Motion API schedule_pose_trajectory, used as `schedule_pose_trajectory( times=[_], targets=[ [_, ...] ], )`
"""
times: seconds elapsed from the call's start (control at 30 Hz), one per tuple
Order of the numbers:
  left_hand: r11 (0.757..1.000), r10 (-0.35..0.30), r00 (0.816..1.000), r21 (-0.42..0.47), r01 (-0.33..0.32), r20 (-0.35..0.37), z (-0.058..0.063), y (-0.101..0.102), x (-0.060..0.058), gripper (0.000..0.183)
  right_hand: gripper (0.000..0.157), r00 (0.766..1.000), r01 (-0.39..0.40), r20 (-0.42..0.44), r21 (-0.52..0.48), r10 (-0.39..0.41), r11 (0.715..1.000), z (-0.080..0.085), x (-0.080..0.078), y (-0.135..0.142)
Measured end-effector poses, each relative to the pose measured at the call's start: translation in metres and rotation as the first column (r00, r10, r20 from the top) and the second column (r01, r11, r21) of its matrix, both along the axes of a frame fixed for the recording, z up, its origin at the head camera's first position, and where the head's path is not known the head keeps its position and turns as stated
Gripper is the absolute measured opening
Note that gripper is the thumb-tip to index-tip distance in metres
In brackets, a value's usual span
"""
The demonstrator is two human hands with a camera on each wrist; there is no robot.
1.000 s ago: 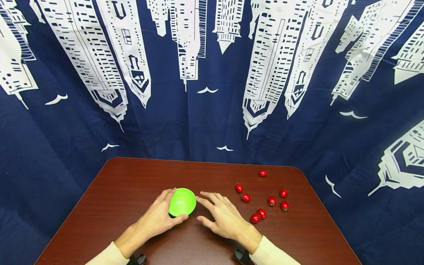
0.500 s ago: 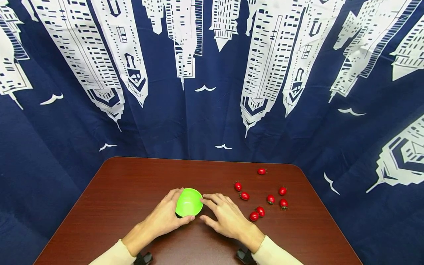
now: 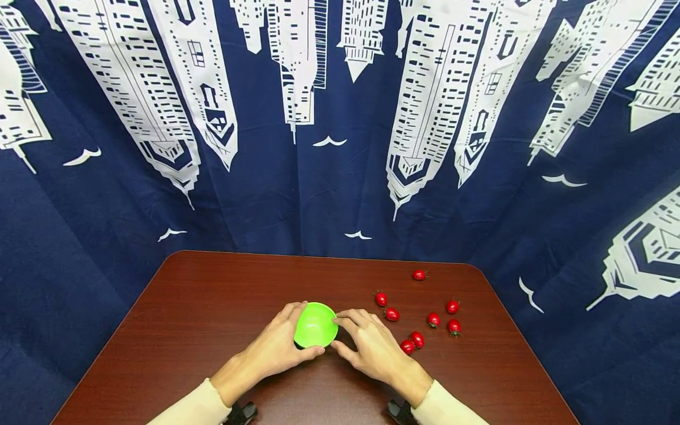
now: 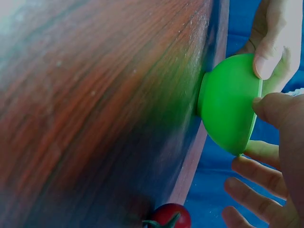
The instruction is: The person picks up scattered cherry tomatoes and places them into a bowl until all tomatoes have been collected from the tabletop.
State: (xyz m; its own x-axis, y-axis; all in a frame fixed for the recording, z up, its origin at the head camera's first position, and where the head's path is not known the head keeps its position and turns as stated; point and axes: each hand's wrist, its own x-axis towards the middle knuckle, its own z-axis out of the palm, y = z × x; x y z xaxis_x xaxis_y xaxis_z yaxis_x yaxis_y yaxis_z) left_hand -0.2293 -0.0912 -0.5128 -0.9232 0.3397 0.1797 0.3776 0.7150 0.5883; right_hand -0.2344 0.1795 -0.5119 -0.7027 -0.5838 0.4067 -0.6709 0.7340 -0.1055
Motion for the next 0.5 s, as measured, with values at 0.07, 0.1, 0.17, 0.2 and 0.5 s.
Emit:
schedule_pose_trajectory(
  times=[0.07,0.1,0.17,0.2,0.5],
  targets=[
    [1.000,-0.008,1.000,0.004,0.008,-0.001,0.000,0.002,-0.001,0.113,0.045,1.000,0.002,-0.015,-0.005,-0.002,1.000,-0.001,0.000,0.002],
    [1.000,-0.011,1.000,0.006,0.011,0.000,0.000,0.003,-0.001,0.113,0.045,1.000,0.003,-0.022,-0.007,-0.003,1.000,-0.001,0.000,0.003],
    [1.000,-0.018,1.000,0.003,0.018,-0.001,0.000,0.005,-0.001,0.113,0.045,0.999,0.004,-0.032,-0.011,-0.005,1.000,-0.002,0.000,0.005],
    [1.000,-0.022,1.000,0.004,0.022,0.000,0.000,0.005,-0.002,0.113,0.045,0.999,0.005,-0.035,-0.015,-0.005,1.000,-0.002,0.000,0.006],
    [0.997,-0.068,0.998,0.029,0.068,0.015,0.002,0.014,-0.001,0.114,0.045,0.999,0.010,-0.033,-0.025,-0.011,1.000,-0.001,0.003,0.020]
  ],
)
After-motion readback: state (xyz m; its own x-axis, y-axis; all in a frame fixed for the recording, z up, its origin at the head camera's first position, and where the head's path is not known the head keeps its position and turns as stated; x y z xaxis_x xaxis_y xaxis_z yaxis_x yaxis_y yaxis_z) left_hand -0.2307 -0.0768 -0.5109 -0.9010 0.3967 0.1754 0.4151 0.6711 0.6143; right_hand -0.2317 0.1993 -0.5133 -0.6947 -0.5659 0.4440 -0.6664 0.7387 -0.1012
